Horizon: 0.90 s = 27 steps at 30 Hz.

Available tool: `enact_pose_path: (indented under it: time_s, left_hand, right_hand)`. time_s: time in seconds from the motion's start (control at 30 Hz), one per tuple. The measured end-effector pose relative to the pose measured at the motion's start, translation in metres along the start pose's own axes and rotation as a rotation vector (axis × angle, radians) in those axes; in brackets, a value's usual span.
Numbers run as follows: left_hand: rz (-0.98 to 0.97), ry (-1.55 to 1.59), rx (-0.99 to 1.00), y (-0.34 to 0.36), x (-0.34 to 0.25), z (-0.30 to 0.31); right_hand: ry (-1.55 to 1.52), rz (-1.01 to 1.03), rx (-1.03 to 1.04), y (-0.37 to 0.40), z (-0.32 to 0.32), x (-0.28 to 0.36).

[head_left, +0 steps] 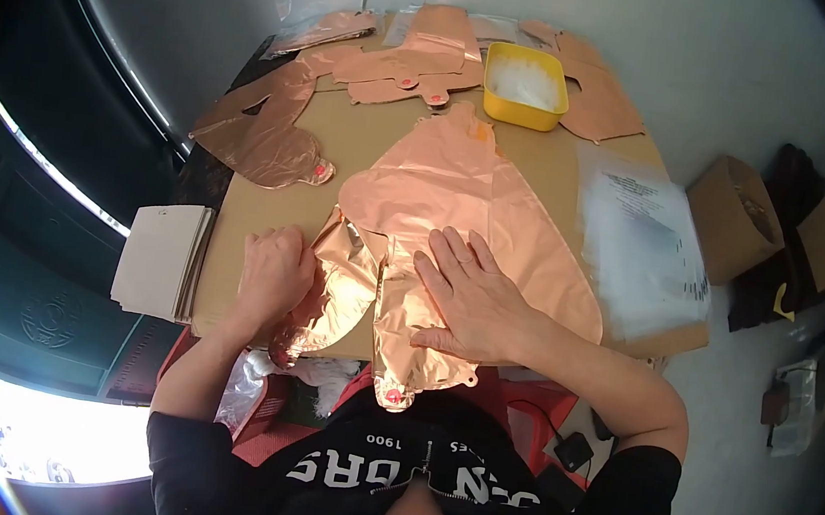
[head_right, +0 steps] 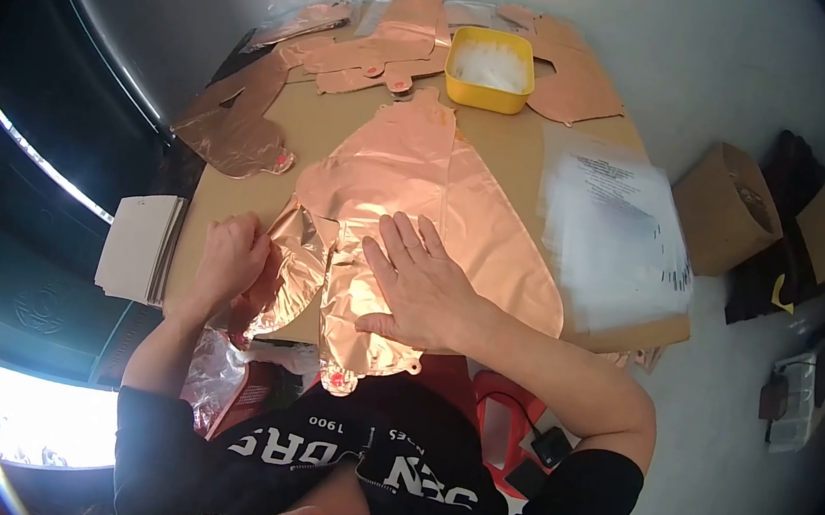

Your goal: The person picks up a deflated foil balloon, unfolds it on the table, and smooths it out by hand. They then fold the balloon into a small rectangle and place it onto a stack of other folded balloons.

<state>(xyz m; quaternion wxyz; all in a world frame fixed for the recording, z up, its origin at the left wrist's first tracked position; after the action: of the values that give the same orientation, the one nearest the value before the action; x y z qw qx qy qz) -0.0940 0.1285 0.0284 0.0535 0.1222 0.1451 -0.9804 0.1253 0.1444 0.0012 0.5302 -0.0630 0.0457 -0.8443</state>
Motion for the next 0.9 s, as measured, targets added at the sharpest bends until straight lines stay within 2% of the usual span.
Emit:
enact_pose_path:
  time_s: [0.47, 0.67, 0.77, 0.87, 0.9]
  left_hand:
    - [0.004, 0.040, -0.013, -0.001, 0.001, 0.005]
    - [0.283, 0.398, 0.173, -0.004, 0.019, 0.003]
    - [0.313, 0.613, 0.217, -0.005, 0.020, -0.003]
    - [0.276, 0.620, 0.203, -0.008, 0.033, -0.013]
    - [0.325, 0.607, 0.258, -0.008, 0.031, -0.011]
  right_hand:
    - [-0.003, -0.001, 0.021, 0.000, -0.001, 0.001]
    - [-0.011, 0.004, 0.026, 0.000, -0.001, 0.001]
    - [-0.005, 0.008, 0.017, 0.000, -0.001, 0.002]
    - [-0.011, 0.013, -0.002, 0.000, -0.001, 0.001]
    - [-0.011, 0.011, -0.001, 0.000, -0.001, 0.001]
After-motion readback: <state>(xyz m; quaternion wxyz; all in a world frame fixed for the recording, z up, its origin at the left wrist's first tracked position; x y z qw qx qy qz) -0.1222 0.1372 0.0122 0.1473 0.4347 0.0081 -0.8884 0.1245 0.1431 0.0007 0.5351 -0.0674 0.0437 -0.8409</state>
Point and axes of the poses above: each hand's wrist, its own y-axis away from the middle knuckle, its own z-axis out of the back of the hand, x = y × z, the point moved 9 cm from there along -y, towards the middle knuckle, and after that the axes turned 2 degrees about y, right-handed, at the moved point
